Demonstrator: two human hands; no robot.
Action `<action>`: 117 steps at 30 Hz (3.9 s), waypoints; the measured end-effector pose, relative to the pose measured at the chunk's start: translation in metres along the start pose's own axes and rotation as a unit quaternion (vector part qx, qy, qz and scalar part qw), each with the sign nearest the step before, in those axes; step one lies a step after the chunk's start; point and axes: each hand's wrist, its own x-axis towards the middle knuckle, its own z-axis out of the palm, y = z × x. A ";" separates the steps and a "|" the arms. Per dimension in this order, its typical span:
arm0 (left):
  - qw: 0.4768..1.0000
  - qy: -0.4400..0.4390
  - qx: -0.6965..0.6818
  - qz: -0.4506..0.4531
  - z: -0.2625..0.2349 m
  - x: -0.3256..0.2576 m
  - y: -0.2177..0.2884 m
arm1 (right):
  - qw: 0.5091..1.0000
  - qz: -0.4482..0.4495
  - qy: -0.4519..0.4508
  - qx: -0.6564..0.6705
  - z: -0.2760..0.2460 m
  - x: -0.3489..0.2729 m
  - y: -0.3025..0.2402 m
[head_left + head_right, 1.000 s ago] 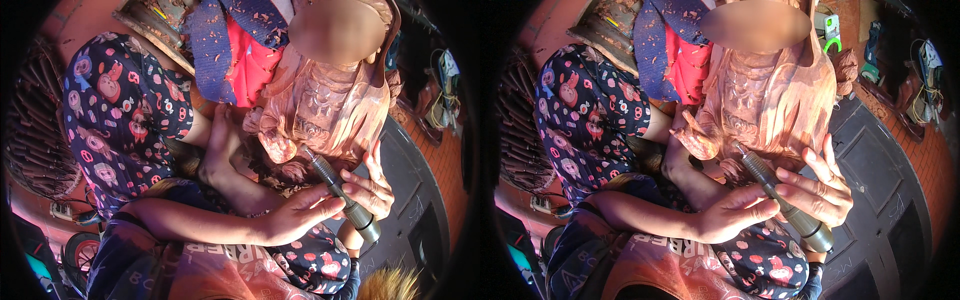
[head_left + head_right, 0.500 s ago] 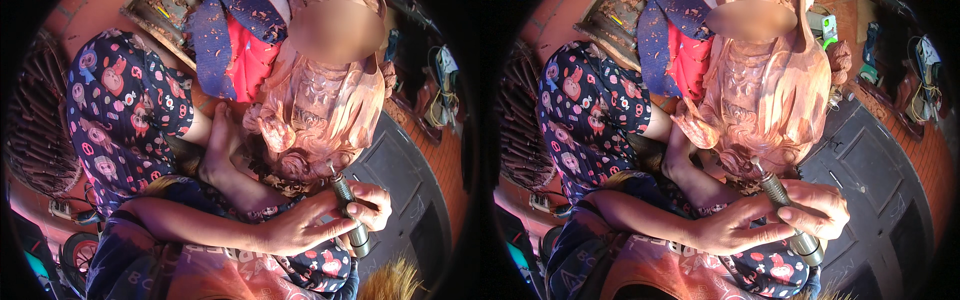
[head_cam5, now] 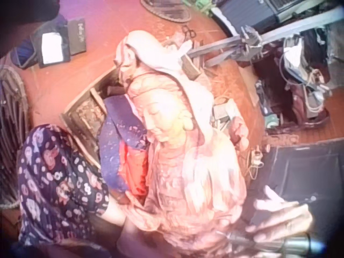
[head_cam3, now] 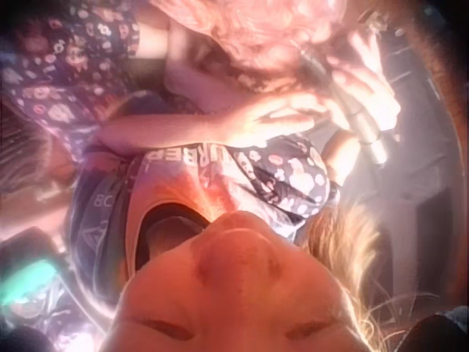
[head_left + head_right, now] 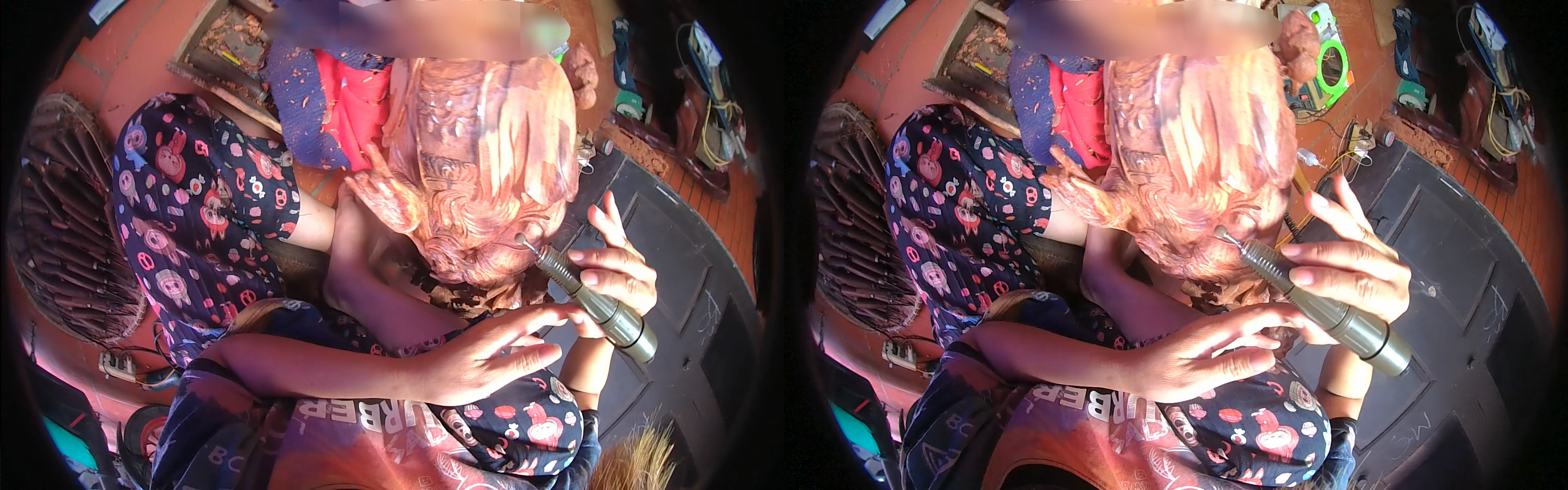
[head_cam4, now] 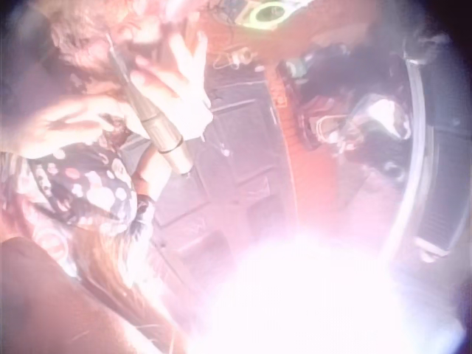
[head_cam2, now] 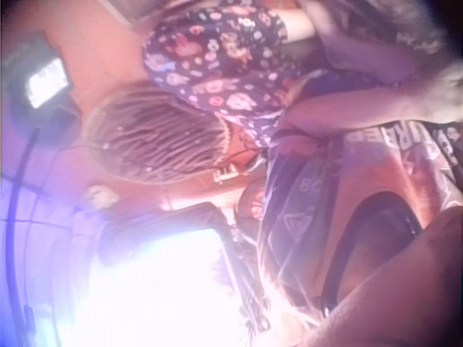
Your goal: The person carves a wooden statue using a rotary tool and a chisel with a mallet. They switch between tools to refine details on the statue's surface while sitting on the floor.
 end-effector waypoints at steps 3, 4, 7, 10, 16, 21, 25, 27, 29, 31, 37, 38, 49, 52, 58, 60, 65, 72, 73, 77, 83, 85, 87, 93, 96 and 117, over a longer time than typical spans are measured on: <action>0.997 0.000 -0.026 -0.071 0.000 -0.003 0.007 | 0.999 0.004 0.004 0.034 0.002 0.000 0.001; 0.999 0.017 -0.028 -0.042 0.000 -0.003 -0.002 | 0.998 0.004 -0.001 0.057 0.002 0.002 0.003; 0.999 0.037 -0.015 0.010 -0.001 -0.003 -0.011 | 0.998 -0.033 -0.003 0.056 0.009 0.005 0.006; 0.998 0.045 -0.046 0.002 -0.002 -0.005 -0.017 | 0.997 -0.061 -0.006 0.038 0.008 0.005 0.008; 0.999 0.025 -0.010 -0.020 -0.007 0.005 -0.001 | 0.997 -0.077 -0.014 0.015 0.013 0.018 0.009; 0.995 0.057 -0.087 -0.008 -0.010 0.001 -0.009 | 0.997 -0.066 -0.032 -0.005 0.016 0.027 0.001; 0.988 0.088 -0.125 -0.010 -0.009 -0.001 -0.008 | 0.996 -0.076 -0.036 -0.030 0.022 0.029 0.004; 0.981 0.115 -0.153 -0.032 -0.006 -0.001 -0.005 | 0.995 -0.071 -0.038 -0.062 0.023 0.029 0.002; 0.971 0.138 -0.190 -0.047 -0.005 0.000 -0.004 | 0.993 -0.069 -0.041 -0.087 0.022 0.029 -0.003; 0.965 0.147 -0.210 -0.058 -0.004 0.001 0.000 | 0.992 -0.068 -0.039 -0.096 0.023 0.029 -0.005; 0.969 0.113 -0.218 -0.021 0.000 0.007 0.007 | 0.996 -0.046 -0.060 -0.047 0.024 0.033 0.000; 0.969 0.115 -0.217 -0.030 0.000 0.006 0.007 | 0.996 -0.042 -0.062 -0.039 0.024 0.034 0.000; 0.979 0.054 -0.193 0.027 -0.010 0.003 0.001 | 0.998 0.011 -0.049 -0.038 0.024 0.040 -0.005; 0.974 0.108 -0.199 -0.007 -0.009 -0.004 -0.010 | 0.996 0.022 -0.072 -0.053 0.021 0.042 -0.010; 0.976 0.086 -0.200 -0.002 -0.008 0.001 0.002 | 0.995 0.034 -0.074 -0.064 0.022 0.046 -0.015; 0.978 0.085 -0.189 0.002 -0.010 0.001 0.002 | 0.995 0.049 -0.063 -0.061 0.024 0.048 -0.018; 0.972 0.075 -0.225 0.007 -0.010 -0.002 -0.006 | 0.991 0.073 -0.075 -0.086 0.026 0.049 -0.024; 0.964 0.048 -0.250 0.074 -0.012 0.004 -0.002 | 0.992 0.059 -0.053 -0.093 0.028 0.048 -0.021; 0.959 0.064 -0.270 0.057 -0.009 0.002 -0.002 | 0.992 0.055 -0.064 -0.096 0.028 0.048 -0.022; 0.951 0.093 -0.294 0.033 -0.005 0.001 -0.003 | 0.990 0.050 -0.078 -0.109 0.029 0.046 -0.023; 0.964 0.073 -0.250 0.054 -0.009 0.002 0.004 | 0.990 0.071 -0.055 -0.107 0.032 0.049 -0.025; 0.956 0.083 -0.278 0.037 -0.006 0.002 0.003 | 0.988 0.068 -0.079 -0.114 0.028 0.049 -0.026; 0.945 0.113 -0.306 -0.004 -0.004 -0.002 0.001 | 0.988 0.074 -0.082 -0.105 0.028 0.048 -0.025; 0.960 0.093 -0.264 -0.006 -0.011 0.001 0.008 | 0.989 0.079 -0.075 -0.099 0.029 0.047 -0.024; 0.942 0.107 -0.319 0.014 -0.006 0.000 0.000 | 0.988 0.066 -0.089 -0.107 0.029 0.047 -0.023; 0.959 0.098 -0.267 0.000 -0.011 0.000 0.007 | 0.990 0.062 -0.094 -0.088 0.028 0.044 -0.020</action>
